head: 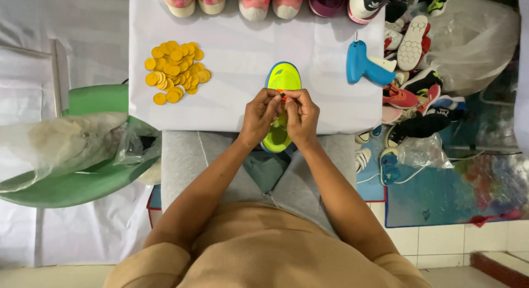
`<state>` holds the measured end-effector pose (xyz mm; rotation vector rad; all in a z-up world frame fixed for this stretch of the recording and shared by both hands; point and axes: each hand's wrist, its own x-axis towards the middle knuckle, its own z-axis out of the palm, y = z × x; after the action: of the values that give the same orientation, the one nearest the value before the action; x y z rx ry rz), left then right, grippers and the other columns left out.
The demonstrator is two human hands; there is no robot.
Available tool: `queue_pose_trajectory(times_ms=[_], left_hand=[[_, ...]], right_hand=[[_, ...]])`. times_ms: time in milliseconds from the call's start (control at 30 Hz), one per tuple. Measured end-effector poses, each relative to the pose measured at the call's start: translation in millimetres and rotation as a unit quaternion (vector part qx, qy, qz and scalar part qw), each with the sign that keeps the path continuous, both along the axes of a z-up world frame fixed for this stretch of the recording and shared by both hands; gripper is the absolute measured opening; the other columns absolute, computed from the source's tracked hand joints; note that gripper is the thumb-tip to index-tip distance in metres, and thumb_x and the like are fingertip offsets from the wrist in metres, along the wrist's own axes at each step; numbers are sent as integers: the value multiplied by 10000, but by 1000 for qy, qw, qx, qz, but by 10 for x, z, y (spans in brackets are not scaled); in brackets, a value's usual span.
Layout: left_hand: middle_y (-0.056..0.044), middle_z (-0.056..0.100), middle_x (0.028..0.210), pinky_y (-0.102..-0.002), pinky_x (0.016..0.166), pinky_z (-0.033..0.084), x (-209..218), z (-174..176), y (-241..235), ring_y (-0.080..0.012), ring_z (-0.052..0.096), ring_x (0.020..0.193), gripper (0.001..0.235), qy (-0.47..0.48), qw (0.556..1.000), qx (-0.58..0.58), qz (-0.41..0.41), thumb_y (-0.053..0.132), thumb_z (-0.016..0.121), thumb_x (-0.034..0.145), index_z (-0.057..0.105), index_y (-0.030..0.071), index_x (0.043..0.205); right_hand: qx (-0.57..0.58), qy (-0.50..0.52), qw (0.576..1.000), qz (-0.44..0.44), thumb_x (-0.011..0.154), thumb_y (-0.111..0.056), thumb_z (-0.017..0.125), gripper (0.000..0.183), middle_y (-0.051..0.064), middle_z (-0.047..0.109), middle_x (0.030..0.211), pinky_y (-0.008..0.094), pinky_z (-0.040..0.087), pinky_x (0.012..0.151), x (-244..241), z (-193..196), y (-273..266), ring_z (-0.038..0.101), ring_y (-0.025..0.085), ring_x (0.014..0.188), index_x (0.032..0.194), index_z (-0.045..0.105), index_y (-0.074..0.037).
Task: The person takes a piece of white tissue paper from a plastic bag and crumples it into a ball. They then stuff the paper into the toe box of a neon yellow and blue sneaker to maintain its shape. The person adjusts the paper inside the shoe and then picks up a needle and thread from the table.
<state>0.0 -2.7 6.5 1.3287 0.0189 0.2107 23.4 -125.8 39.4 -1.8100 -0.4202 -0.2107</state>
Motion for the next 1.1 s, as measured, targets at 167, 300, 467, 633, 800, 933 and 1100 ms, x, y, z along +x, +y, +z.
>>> queue_pose_trajectory(times_ms=[167,300,467,633,800,933,1100], left_hand=[[-67,656,693,-226,530,491,20,-62,31,-94,570,543,115,16,1000,5,-8,60,527,1057,635,23,1068],[-65,643,689,-235,526,496,16,-12,40,-101,570,545,122,33,999,15,-9,57,519,1061,636,21,1065],[-69,641,678,-232,524,493,22,-41,41,-97,569,543,119,28,999,23,-10,51,520,1060,631,10,1074],[-78,655,683,-249,524,496,49,-26,35,-110,580,543,125,28,999,29,-13,56,517,1061,632,8,1079],[-68,654,678,-245,530,497,24,-21,35,-110,575,540,117,15,999,30,-12,56,526,1060,630,7,1080],[-64,656,686,-252,541,499,-8,-12,20,-107,585,549,113,17,999,34,-4,53,530,1052,634,20,1078],[-58,658,682,-243,541,500,-8,27,0,-98,575,541,112,13,1000,19,-2,49,525,1049,634,26,1063]], right_hand=[[8,-1,1000,-13,977,-35,550,181,126,642,659,348,531,613,-7,45,62,642,186,631,1065,705,-5],[9,4,1000,-5,978,-43,561,170,141,701,724,355,542,605,7,44,55,661,210,614,1069,701,-13],[14,7,1000,-5,973,-37,568,168,141,685,704,343,547,591,1,84,87,663,216,603,1078,698,-17],[25,19,999,-8,977,-42,570,159,139,683,711,351,544,584,26,74,70,659,205,609,1083,686,-16],[29,18,999,-14,996,-55,566,134,112,661,691,335,559,625,11,48,64,667,197,611,1080,669,-35],[20,24,999,-13,997,-67,568,134,103,646,688,340,557,633,-7,-12,34,664,189,624,1085,666,-41],[15,9,1000,-8,1004,-58,558,130,101,647,691,334,560,644,-13,33,28,670,188,643,1089,654,-35]])
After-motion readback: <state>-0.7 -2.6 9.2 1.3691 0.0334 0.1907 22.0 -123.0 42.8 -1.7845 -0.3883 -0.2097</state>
